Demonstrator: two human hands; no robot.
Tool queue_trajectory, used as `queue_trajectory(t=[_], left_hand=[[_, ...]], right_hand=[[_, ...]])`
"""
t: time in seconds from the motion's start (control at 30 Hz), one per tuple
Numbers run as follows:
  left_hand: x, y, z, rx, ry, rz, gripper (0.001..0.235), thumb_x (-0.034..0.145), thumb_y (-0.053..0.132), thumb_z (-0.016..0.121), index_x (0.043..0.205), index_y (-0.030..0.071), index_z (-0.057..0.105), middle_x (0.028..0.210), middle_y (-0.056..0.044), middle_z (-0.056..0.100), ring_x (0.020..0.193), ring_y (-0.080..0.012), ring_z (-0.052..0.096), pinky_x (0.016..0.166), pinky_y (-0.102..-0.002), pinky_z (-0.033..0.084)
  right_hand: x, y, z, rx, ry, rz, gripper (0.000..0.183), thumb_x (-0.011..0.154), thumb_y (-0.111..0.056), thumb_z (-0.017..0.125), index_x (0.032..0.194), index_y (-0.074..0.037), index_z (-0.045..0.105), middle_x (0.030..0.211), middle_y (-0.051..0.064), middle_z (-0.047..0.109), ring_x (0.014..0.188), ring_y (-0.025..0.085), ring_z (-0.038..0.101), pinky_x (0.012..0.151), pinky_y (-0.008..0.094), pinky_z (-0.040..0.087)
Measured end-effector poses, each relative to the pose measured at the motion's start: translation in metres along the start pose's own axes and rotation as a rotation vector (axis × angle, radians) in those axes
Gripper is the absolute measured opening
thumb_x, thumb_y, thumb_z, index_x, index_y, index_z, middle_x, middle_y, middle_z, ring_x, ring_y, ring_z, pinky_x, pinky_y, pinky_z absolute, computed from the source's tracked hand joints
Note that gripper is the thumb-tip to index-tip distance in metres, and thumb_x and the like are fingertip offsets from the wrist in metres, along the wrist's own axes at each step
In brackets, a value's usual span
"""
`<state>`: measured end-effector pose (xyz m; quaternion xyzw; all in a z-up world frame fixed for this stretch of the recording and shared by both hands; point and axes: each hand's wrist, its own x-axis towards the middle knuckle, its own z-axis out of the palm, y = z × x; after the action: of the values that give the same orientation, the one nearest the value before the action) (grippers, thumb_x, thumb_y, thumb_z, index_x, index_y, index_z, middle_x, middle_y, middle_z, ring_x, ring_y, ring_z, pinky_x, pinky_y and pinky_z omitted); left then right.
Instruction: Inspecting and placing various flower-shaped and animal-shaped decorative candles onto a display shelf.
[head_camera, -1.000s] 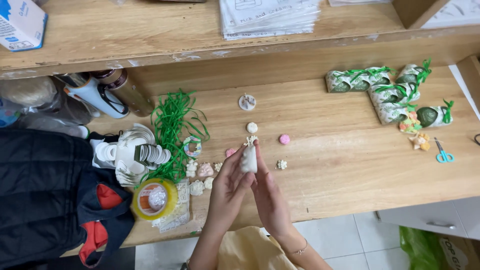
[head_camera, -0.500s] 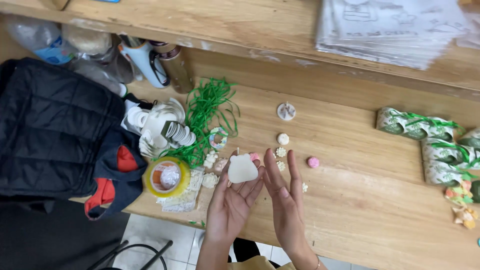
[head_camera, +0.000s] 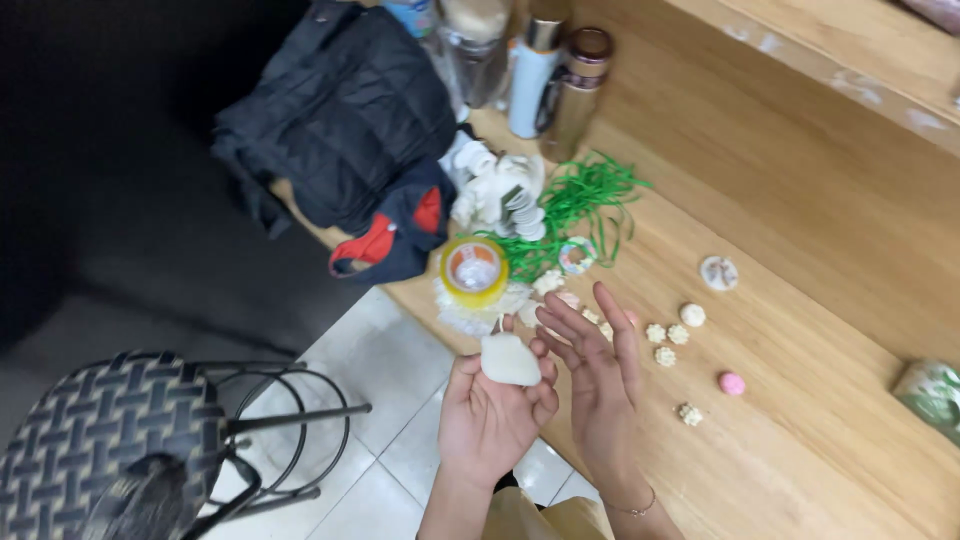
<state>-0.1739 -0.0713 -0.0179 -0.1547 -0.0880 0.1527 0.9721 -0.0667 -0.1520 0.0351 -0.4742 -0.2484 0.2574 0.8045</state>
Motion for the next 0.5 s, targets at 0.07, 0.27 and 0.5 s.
queue_trajectory(t=[0.07, 0.27, 0.5], left_hand=[[-0.028, -0.001, 0.012, 0.049, -0.014, 0.080, 0.043, 0.109, 0.029, 0.045, 0.151, 0.017, 0.048, 0.144, -0.018, 0.055, 0.135, -0.0361, 0.052, 0.111, -0.044, 0.049], [-0.127, -0.017, 0.062, 0.418, 0.020, 0.440, 0.052, 0.101, 0.020, 0.047, 0.152, 0.027, 0.042, 0.145, -0.010, 0.056, 0.138, -0.0327, 0.052, 0.111, -0.048, 0.044], [-0.253, -0.050, 0.068, 0.695, 0.082, 0.900, 0.069, 0.098, 0.013, 0.066, 0.158, 0.015, 0.033, 0.144, -0.013, 0.053, 0.134, -0.0272, 0.052, 0.112, -0.042, 0.043]], right_hand=[[-0.009, 0.001, 0.015, 0.018, -0.073, 0.053, 0.055, 0.107, -0.019, 0.038, 0.159, -0.002, 0.028, 0.145, 0.030, 0.055, 0.132, 0.039, 0.059, 0.110, 0.050, 0.047], [-0.072, 0.014, 0.057, 0.063, -0.310, 0.194, 0.053, 0.104, -0.014, 0.043, 0.154, 0.003, 0.038, 0.137, 0.030, 0.062, 0.122, 0.036, 0.064, 0.106, 0.047, 0.049], [-0.180, 0.011, 0.101, 0.049, -0.650, 0.349, 0.049, 0.104, -0.014, 0.045, 0.147, 0.009, 0.048, 0.146, 0.026, 0.057, 0.138, 0.031, 0.054, 0.113, 0.046, 0.043]])
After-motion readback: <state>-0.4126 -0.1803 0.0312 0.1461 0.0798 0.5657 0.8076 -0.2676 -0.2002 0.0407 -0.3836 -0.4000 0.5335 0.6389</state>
